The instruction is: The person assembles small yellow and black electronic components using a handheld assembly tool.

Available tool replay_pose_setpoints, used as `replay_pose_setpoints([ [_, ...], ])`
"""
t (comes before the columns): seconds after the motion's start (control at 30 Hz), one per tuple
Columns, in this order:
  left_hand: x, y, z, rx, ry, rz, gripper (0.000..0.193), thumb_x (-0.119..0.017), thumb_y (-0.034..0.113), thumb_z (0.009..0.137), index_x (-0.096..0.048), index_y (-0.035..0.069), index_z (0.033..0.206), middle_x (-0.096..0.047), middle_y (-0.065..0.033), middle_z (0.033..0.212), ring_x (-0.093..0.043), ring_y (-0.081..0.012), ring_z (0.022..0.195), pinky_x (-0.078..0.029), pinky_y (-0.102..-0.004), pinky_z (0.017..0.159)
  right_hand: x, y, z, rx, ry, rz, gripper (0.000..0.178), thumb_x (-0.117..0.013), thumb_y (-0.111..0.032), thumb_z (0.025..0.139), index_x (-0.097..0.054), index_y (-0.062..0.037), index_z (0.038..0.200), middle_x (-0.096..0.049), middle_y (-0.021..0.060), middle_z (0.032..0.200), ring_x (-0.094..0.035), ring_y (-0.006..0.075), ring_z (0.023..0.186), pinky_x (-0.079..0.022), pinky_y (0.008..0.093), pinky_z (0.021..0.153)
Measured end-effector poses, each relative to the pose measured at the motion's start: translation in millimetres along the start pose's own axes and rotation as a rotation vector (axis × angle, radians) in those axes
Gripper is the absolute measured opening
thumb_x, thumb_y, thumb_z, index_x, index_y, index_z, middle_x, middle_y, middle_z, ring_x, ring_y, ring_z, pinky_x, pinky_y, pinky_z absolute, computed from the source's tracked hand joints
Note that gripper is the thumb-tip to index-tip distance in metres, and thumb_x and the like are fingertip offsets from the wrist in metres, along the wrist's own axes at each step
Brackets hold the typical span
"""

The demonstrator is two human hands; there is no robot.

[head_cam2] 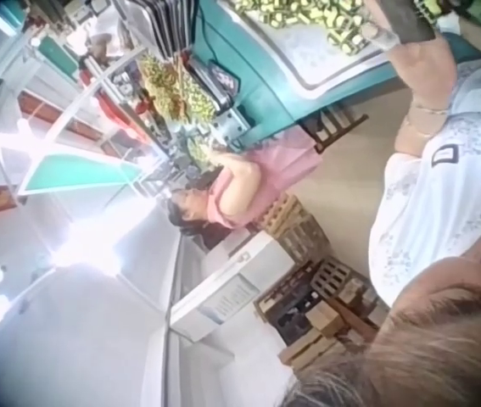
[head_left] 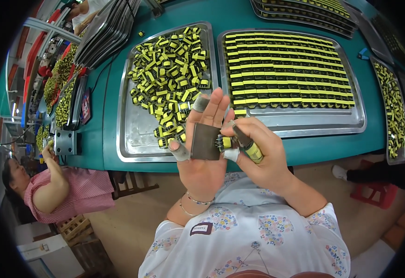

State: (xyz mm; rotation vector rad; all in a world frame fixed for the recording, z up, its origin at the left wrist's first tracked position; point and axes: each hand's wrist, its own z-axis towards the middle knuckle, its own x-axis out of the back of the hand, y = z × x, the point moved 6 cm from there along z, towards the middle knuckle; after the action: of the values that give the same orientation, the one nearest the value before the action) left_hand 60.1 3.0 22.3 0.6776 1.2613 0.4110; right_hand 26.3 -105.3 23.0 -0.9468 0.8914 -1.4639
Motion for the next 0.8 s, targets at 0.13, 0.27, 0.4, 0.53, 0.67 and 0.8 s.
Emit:
replay_pose_setpoints([
  [0.13,-7,1,-2,-0.004,-0.009,0.131,0.092,-0.039,0.071,0.084,-0.022,0.001,0.141,-0.025,-0.0232,0.148,-0.025,-0.0341,0.138,-0.017,-0.0459,0.115,1,-9,0,0.051,0.020,-0.065,0.043,-0.061,0.009,0.064,-0.060,-0.0022,0.105,-0.059,0.0135,0.099,-0.061,0.0296,0.087,-0.050,0.0347,0.075],
  [0.27,-7,-1,-6,0.005,-0.025,0.193,0.094,-0.031,0.074,0.085,-0.019,0.000,0.143,-0.024,-0.0210,0.149,-0.025,-0.0320,0.139,-0.017,-0.0433,0.115,1,-12,-1,0.044,-0.014,-0.078,0.037,-0.060,0.011,0.066,-0.063,-0.0017,0.101,-0.059,0.0121,0.099,-0.060,0.0214,0.081,-0.049,0.0297,0.072],
  [0.4,-7,-1,-8,-0.025,-0.084,0.180,0.092,-0.029,0.072,0.087,-0.018,0.000,0.143,-0.023,-0.0215,0.149,-0.025,-0.0324,0.139,-0.017,-0.0437,0.115,2,-18,-2,0.077,-0.008,-0.136,0.040,-0.061,0.009,0.062,-0.064,-0.0022,0.100,-0.060,0.0130,0.097,-0.062,0.0255,0.083,-0.049,0.0313,0.073],
  [0.53,-8,0,-10,-0.045,-0.110,0.191,0.092,-0.028,0.072,0.087,-0.019,0.000,0.142,-0.023,-0.0215,0.150,-0.025,-0.0326,0.139,-0.016,-0.0442,0.115,2,-15,-5,0.077,0.038,-0.123,0.042,-0.061,0.009,0.060,-0.064,-0.0029,0.100,-0.060,0.0130,0.097,-0.062,0.0254,0.083,-0.049,0.0313,0.072],
  [0.67,-8,-1,-10,-0.001,-0.084,0.274,0.100,-0.029,0.078,0.082,-0.017,0.000,0.144,-0.021,-0.0202,0.151,-0.022,-0.0316,0.140,-0.014,-0.0438,0.115,2,-20,-5,0.072,-0.012,-0.170,0.042,-0.063,0.008,0.060,-0.064,-0.0037,0.100,-0.060,0.0126,0.095,-0.061,0.0250,0.081,-0.049,0.0311,0.071],
  [0.8,-10,-3,-12,0.002,-0.042,0.409,0.102,-0.028,0.079,0.081,-0.020,-0.001,0.144,-0.022,-0.0213,0.150,-0.024,-0.0321,0.139,-0.016,-0.0450,0.115,1,-20,-4,0.057,-0.015,-0.178,0.038,-0.065,0.007,0.060,-0.064,-0.0032,0.098,-0.060,0.0109,0.088,-0.060,0.0240,0.078,-0.048,0.0311,0.069],
])
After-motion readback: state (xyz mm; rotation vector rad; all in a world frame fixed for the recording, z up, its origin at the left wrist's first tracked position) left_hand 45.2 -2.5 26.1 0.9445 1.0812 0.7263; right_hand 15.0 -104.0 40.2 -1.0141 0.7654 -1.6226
